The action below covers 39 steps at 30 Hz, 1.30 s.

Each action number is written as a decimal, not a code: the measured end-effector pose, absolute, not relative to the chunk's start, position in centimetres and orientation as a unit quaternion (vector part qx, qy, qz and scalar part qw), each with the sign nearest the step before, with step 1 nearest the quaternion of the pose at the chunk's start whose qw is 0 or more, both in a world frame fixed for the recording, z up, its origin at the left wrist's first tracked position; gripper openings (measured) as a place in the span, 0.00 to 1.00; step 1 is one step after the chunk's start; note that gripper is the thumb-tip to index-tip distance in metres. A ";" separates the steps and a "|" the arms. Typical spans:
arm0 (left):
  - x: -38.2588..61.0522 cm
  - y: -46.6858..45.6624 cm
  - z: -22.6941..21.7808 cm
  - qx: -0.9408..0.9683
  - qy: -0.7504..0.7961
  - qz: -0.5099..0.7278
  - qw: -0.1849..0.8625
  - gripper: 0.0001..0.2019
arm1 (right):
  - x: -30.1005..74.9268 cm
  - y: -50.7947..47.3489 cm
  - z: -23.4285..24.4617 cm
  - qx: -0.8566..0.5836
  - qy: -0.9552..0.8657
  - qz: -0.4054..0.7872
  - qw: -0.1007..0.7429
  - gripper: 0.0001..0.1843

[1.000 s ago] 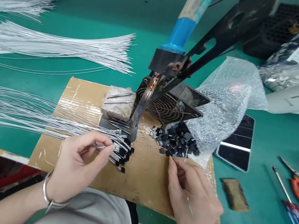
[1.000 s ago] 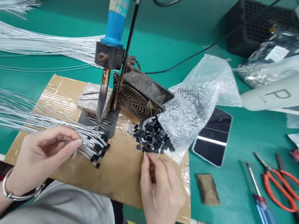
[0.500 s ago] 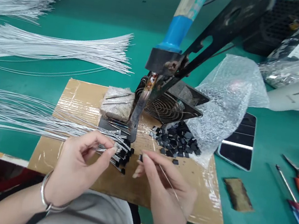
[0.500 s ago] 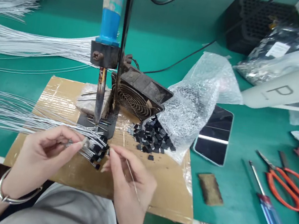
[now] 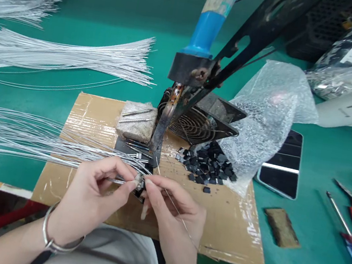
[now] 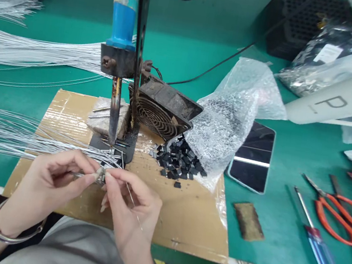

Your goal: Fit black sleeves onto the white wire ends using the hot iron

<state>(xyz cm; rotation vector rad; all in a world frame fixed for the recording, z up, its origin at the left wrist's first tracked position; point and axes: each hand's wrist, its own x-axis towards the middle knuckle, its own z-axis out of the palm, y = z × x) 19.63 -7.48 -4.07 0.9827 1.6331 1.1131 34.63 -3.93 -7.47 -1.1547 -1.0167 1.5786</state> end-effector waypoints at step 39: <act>19.9 -5.8 -3.9 0.405 0.684 0.450 0.407 0.06 | 37.8 -4.0 -6.0 -0.527 -0.600 0.501 0.333 0.15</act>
